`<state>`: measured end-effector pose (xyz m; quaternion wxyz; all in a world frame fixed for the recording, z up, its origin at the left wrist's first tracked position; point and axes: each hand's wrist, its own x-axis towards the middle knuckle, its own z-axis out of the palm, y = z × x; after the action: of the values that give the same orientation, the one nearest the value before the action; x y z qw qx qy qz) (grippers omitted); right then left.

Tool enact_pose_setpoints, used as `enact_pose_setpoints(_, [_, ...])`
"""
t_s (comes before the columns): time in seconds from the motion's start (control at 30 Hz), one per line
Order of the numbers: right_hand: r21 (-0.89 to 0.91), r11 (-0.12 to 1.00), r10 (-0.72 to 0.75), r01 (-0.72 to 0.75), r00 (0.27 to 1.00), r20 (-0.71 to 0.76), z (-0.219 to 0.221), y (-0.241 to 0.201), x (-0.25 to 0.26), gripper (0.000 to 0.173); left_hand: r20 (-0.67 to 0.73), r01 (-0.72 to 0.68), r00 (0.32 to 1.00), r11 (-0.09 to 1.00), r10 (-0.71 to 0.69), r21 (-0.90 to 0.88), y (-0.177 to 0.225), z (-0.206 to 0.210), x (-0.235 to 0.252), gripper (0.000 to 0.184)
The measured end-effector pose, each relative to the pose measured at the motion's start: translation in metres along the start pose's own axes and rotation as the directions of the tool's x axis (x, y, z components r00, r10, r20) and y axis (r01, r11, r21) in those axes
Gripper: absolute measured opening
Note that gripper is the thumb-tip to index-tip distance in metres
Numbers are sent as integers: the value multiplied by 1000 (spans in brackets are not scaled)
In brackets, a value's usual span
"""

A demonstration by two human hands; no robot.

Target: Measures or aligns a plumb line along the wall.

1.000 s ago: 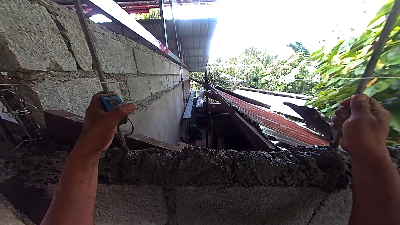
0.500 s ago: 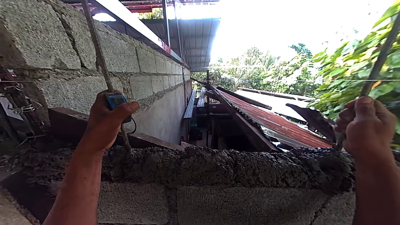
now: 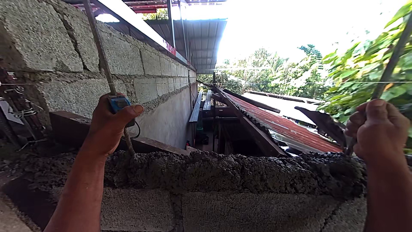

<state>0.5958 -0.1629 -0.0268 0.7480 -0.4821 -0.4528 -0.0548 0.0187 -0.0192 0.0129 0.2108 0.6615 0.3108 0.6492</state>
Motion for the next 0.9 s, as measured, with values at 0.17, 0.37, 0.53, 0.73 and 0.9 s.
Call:
enact_pose_setpoints(0.17, [1,1000,1,-1,1000,5,0,0,0,34,6,-9,1000,1000,9,-6,-1,0,0,70])
enact_pose_setpoints(0.37, [4,1000,5,-5,1000,-2,0,-1,-1,34,5,-11,1000,1000,11,-11,-1,0,0,71])
enact_pose_setpoints(0.53, [8,1000,2,-2,1000,5,0,-1,0,33,5,-6,1000,1000,6,-15,0,0,0,71])
enact_pose_setpoints(0.73, [2,1000,11,-11,1000,-5,0,-1,0,33,2,-4,1000,1000,4,-3,-1,0,0,72])
enact_pose_setpoints(0.9, [-8,1000,0,0,1000,-5,0,1,1,34,6,-10,1000,1000,10,-3,0,0,0,74])
